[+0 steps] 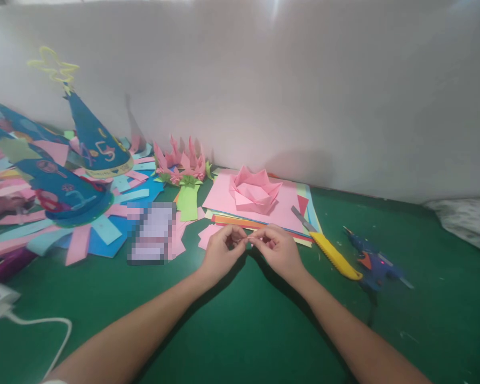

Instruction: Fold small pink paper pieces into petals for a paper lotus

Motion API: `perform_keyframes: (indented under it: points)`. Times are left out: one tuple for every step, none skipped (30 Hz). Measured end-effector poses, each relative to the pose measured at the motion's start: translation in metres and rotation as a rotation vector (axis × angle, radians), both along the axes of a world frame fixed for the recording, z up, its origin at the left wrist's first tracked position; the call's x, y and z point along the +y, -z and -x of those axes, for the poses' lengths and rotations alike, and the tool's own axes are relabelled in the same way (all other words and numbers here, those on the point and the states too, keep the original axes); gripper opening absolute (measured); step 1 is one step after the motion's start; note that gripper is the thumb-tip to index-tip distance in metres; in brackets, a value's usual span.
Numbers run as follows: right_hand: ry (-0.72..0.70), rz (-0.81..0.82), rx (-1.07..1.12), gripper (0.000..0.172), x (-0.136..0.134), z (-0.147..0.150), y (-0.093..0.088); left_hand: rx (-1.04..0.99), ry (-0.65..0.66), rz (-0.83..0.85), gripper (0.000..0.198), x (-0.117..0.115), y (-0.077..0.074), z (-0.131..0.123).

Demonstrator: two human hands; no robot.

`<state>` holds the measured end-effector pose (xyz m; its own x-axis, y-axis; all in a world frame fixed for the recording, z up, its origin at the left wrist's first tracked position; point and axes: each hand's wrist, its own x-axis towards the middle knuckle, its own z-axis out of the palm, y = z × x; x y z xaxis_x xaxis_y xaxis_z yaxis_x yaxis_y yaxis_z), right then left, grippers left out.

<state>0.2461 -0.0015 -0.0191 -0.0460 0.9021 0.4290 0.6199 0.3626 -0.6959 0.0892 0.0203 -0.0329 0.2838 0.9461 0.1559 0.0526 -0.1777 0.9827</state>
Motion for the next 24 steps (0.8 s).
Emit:
perform_keyframes:
  points:
    - [-0.002,-0.024,-0.023,0.012,-0.0008,-0.0005,-0.0016,0.022,-0.002,-0.004,0.010,-0.0006,-0.0002,0.0006]
    - [-0.010,-0.046,-0.041,0.013,-0.0015,-0.0008,-0.0029,0.058,0.007,-0.015,0.011,-0.0011,-0.0005,0.0013]
    - [-0.020,-0.062,-0.053,0.014,-0.0021,-0.0010,-0.0037,0.100,0.019,-0.031,0.013,-0.0015,-0.0009,0.0022]
    - [-0.026,-0.068,-0.056,0.014,-0.0026,-0.0009,-0.0041,0.143,0.029,-0.053,0.014,-0.0018,-0.0014,0.0031]
    - [-0.025,-0.062,-0.045,0.013,-0.0027,-0.0007,-0.0038,0.183,0.034,-0.079,0.016,-0.0020,-0.0018,0.0038]
    - [-0.013,-0.046,-0.019,0.011,-0.0025,-0.0004,-0.0031,0.209,0.030,-0.103,0.018,-0.0021,-0.0021,0.0044]
    - [0.007,-0.019,0.020,0.007,-0.0021,-0.0002,-0.0022,0.221,0.018,-0.118,0.019,-0.0022,-0.0023,0.0048]
    - [0.026,0.014,0.069,0.007,-0.0016,0.0000,-0.0012,0.223,0.003,-0.122,0.020,-0.0023,-0.0022,0.0049]
    - [0.040,0.048,0.119,0.009,-0.0009,0.0000,-0.0004,0.218,-0.013,-0.117,0.020,-0.0023,-0.0019,0.0048]
    - [0.041,0.084,0.162,0.013,-0.0003,-0.0002,0.0001,0.203,-0.023,-0.100,0.020,-0.0023,-0.0013,0.0045]
    - [0.033,0.117,0.196,0.015,0.0001,-0.0004,0.0002,0.179,-0.027,-0.072,0.021,-0.0022,-0.0005,0.0042]
    - [0.014,0.148,0.219,0.017,0.0005,-0.0007,-0.0001,0.148,-0.026,-0.039,0.021,-0.0021,0.0004,0.0038]
    - [-0.006,0.173,0.236,0.020,0.0007,-0.0010,-0.0006,0.119,-0.022,-0.008,0.022,-0.0020,0.0013,0.0035]
    - [-0.025,0.190,0.249,0.021,0.0008,-0.0012,-0.0011,0.095,-0.017,0.016,0.023,-0.0017,0.0020,0.0032]
    - [-0.035,0.201,0.259,0.022,0.0009,-0.0014,-0.0014,0.080,-0.015,0.033,0.024,-0.0014,0.0025,0.0031]
    - [-0.038,0.206,0.264,0.021,0.0010,-0.0014,-0.0013,0.075,-0.014,0.043,0.025,-0.0010,0.0027,0.0031]
    - [-0.033,0.209,0.263,0.020,0.0011,-0.0013,-0.0007,0.076,-0.015,0.049,0.026,-0.0006,0.0026,0.0032]
    - [-0.025,0.209,0.255,0.019,0.0012,-0.0011,0.0001,0.078,-0.013,0.054,0.026,0.0000,0.0023,0.0034]
    - [-0.014,0.208,0.242,0.019,0.0013,-0.0008,0.0013,0.080,-0.009,0.058,0.027,0.0006,0.0018,0.0037]
    - [-0.005,0.207,0.224,0.018,0.0015,-0.0004,0.0025,0.082,-0.002,0.062,0.027,0.0011,0.0012,0.0039]
    - [0.001,0.200,0.208,0.017,0.0016,0.0001,0.0036,0.085,0.006,0.063,0.028,0.0016,0.0006,0.0042]
    - [0.001,0.190,0.194,0.017,0.0017,0.0007,0.0046,0.088,0.013,0.064,0.028,0.0020,0.0000,0.0043]
    - [0.003,0.178,0.181,0.016,0.0017,0.0013,0.0052,0.090,0.021,0.066,0.028,0.0022,-0.0005,0.0044]
    - [0.006,0.166,0.166,0.014,0.0018,0.0018,0.0055,0.090,0.028,0.067,0.028,0.0022,-0.0007,0.0045]
